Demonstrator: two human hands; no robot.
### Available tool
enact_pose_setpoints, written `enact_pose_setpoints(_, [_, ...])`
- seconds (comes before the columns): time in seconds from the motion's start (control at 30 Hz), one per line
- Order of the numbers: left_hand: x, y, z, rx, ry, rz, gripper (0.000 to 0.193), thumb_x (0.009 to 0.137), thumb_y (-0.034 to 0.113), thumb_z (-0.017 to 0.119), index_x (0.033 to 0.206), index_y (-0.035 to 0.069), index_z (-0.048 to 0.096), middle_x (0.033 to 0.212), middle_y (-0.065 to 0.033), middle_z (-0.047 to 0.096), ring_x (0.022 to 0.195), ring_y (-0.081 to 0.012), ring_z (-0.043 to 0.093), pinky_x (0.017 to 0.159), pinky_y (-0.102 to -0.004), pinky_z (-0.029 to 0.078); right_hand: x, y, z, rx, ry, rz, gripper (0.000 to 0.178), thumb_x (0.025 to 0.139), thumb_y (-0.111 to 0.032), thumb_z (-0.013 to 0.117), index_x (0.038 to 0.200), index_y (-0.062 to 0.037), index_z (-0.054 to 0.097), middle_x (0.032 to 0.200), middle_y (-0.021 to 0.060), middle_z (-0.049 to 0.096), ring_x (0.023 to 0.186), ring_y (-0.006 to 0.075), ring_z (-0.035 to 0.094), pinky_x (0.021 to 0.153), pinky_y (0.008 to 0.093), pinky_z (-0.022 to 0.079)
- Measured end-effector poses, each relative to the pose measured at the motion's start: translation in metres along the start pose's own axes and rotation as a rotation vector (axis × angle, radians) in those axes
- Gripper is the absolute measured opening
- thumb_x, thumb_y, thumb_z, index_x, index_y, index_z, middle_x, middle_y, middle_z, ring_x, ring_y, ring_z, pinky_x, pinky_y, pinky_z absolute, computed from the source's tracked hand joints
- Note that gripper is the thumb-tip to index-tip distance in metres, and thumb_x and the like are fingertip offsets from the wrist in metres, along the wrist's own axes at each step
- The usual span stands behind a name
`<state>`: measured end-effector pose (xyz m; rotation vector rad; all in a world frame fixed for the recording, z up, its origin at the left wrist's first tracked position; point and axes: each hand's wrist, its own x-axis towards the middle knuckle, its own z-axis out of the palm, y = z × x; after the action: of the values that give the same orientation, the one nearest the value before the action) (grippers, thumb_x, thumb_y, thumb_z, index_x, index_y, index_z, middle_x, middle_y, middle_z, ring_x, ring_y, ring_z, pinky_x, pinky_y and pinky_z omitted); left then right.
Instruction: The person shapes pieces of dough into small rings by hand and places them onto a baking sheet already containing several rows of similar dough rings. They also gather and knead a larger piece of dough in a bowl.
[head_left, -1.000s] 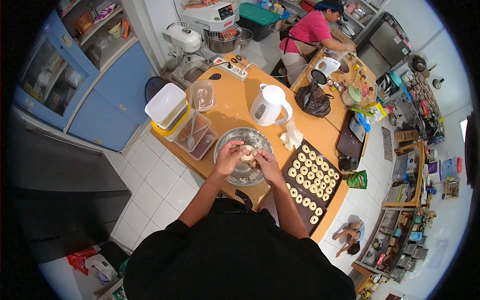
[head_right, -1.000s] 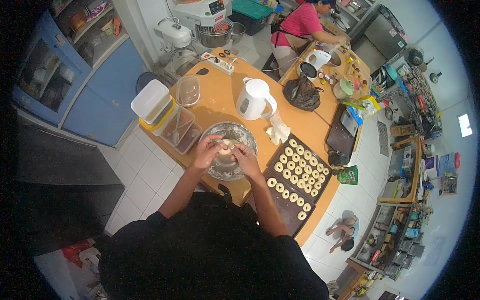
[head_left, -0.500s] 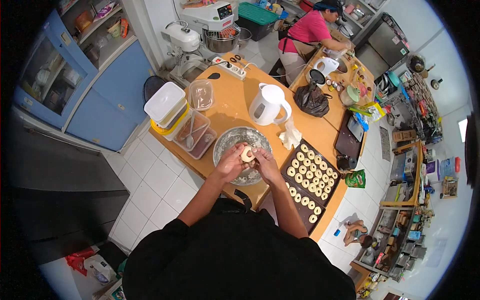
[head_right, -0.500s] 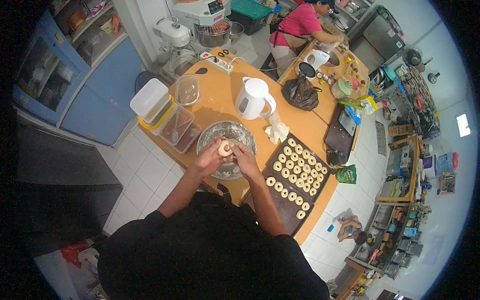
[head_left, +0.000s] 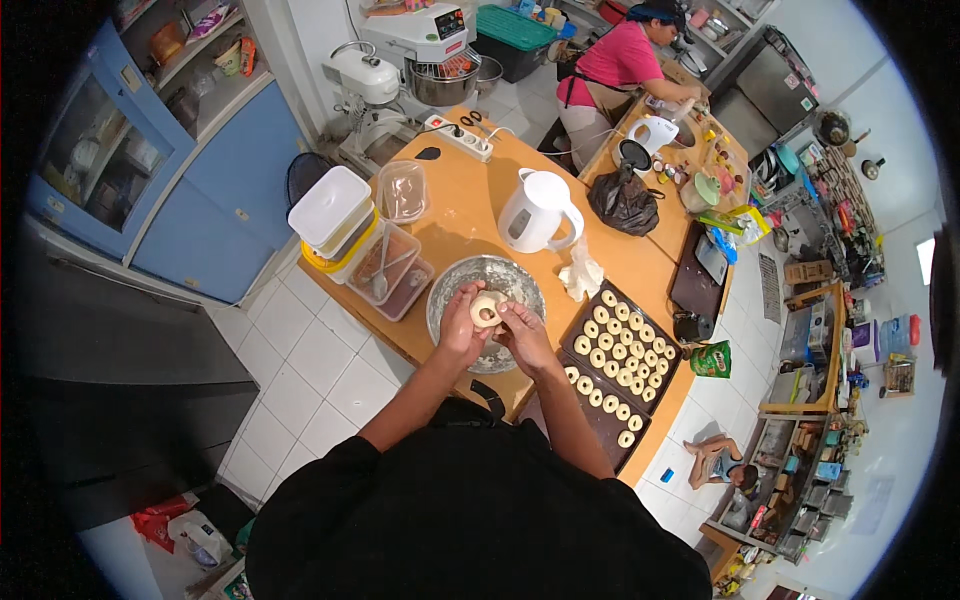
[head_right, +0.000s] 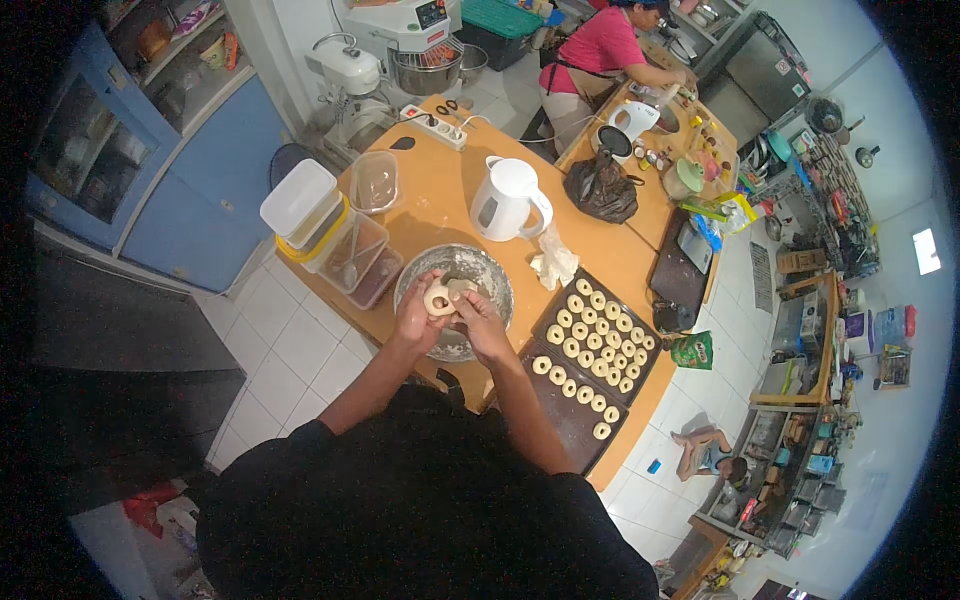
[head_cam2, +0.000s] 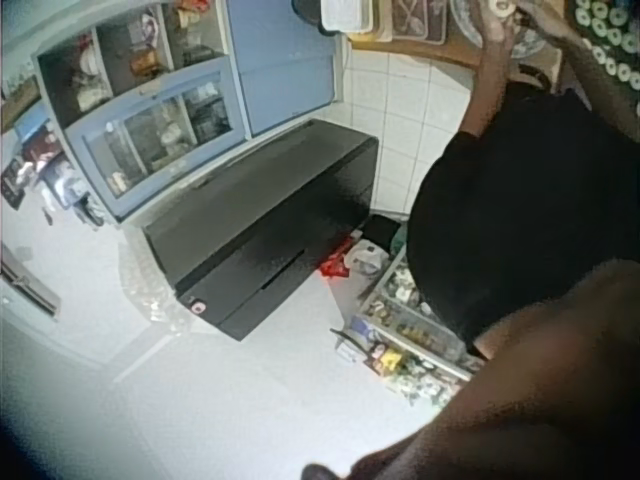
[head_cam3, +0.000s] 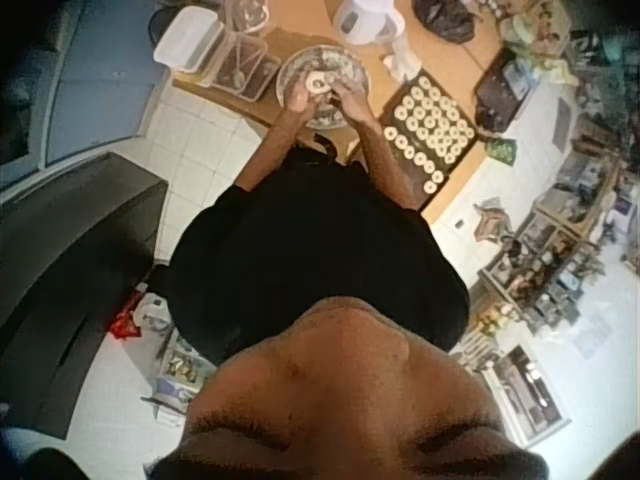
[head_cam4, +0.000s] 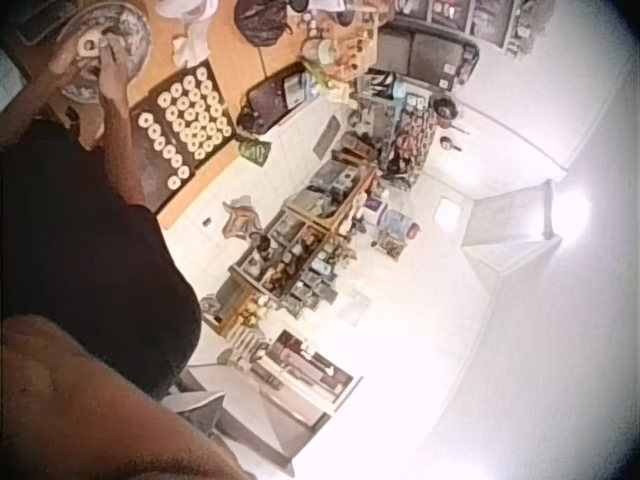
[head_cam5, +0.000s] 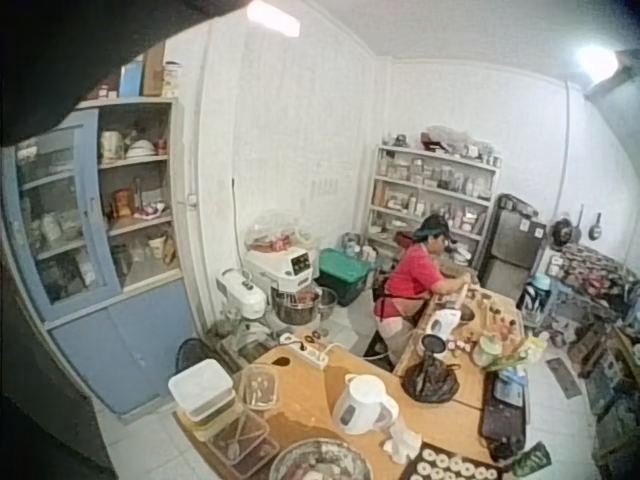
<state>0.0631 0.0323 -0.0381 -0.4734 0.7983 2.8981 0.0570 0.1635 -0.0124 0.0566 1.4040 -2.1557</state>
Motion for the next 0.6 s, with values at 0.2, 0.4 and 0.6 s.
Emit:
enact_pose_setpoints(0.2, [0.003, 0.002, -0.004, 0.142, 0.025, -0.013, 0.018, 0.097, 0.022, 0.042, 0.106, 0.008, 0.051, 0.084, -0.0074, 0.058, 0.052, -0.0119, 0.053, 0.034, -0.0216, 0.035, -0.006, -0.015, 0.014, 0.074, 0.078, 0.070, 0.026, 0.096, -0.025, 0.048, 0.106, -0.0050, 0.060, 0.090, 0.0018, 0.062, 0.075, 0.0091, 0.060, 0.070, 0.0247, 0.049])
enact_pose_setpoints(0.4, [-0.002, 0.013, 0.011, 0.253, 0.037, -0.079, 0.016, 0.096, 0.017, 0.041, 0.104, 0.007, 0.052, 0.086, -0.0049, 0.057, 0.057, -0.0096, 0.054, 0.035, -0.0203, 0.035, 0.000, -0.007, 0.000, -0.150, 0.027, -0.017, 0.017, 0.093, -0.020, 0.055, 0.102, -0.0066, 0.059, 0.091, 0.0043, 0.063, 0.076, 0.0111, 0.061, 0.067, 0.0230, 0.049])
enact_pose_setpoints(0.6, [0.004, 0.012, 0.000, 0.266, -0.040, -0.101, 0.018, 0.097, 0.017, 0.040, 0.104, 0.006, 0.052, 0.095, -0.0050, 0.056, 0.065, -0.0094, 0.056, 0.040, -0.0190, 0.039, -0.004, -0.010, 0.001, 0.116, 0.013, 0.026, 0.014, 0.091, -0.016, 0.057, 0.103, -0.0080, 0.059, 0.091, -0.0008, 0.063, 0.080, 0.0069, 0.058, 0.066, 0.0192, 0.044])
